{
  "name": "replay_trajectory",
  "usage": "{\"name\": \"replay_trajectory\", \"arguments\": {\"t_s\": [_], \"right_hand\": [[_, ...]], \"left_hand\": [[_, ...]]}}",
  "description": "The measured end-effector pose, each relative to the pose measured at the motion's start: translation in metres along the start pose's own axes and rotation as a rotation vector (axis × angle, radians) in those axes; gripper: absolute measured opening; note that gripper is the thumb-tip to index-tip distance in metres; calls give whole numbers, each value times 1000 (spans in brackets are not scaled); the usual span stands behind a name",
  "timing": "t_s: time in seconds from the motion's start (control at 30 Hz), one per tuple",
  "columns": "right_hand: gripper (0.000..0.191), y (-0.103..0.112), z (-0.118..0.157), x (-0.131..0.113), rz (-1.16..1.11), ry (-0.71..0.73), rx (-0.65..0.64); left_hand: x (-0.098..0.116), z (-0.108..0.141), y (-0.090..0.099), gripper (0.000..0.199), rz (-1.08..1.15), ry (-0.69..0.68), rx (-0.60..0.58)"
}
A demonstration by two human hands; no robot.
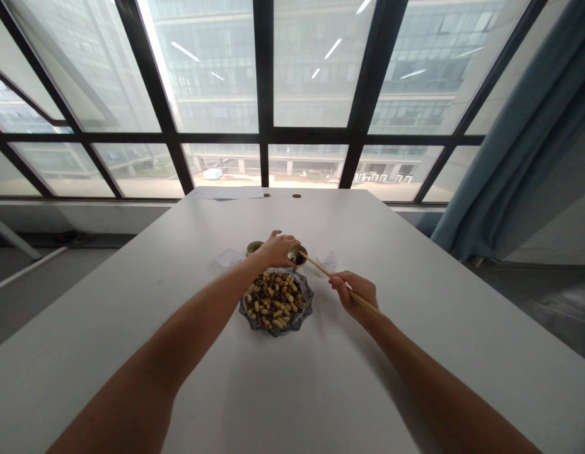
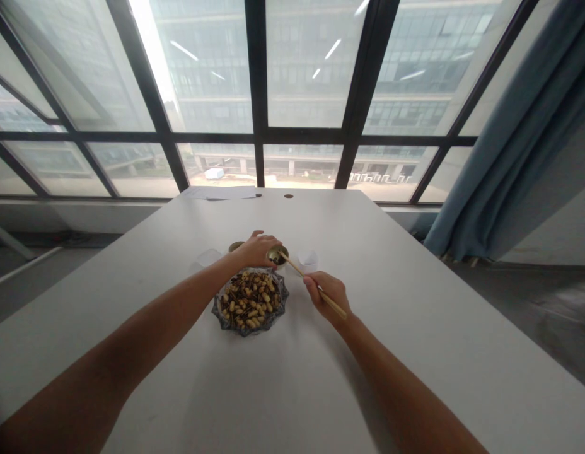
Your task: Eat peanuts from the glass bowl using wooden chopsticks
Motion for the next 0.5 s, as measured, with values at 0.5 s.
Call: {"name": "replay_trajectory", "arguments": {"t_s": [0.5], "right_hand": [[64, 29, -21, -26, -230, -259, 179]], "left_hand": [[-22, -2, -3, 56, 83, 186, -117]]}}
Point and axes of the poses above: each hand's wrist, its own z-axis away from the middle knuckle, its own y-axis out of the back of the hand, x = y × z, the point moved 9 cm from there along -z, towards the middle knuckle, and after that the axes turned 3 degrees about -z, right-handed, at the moved point
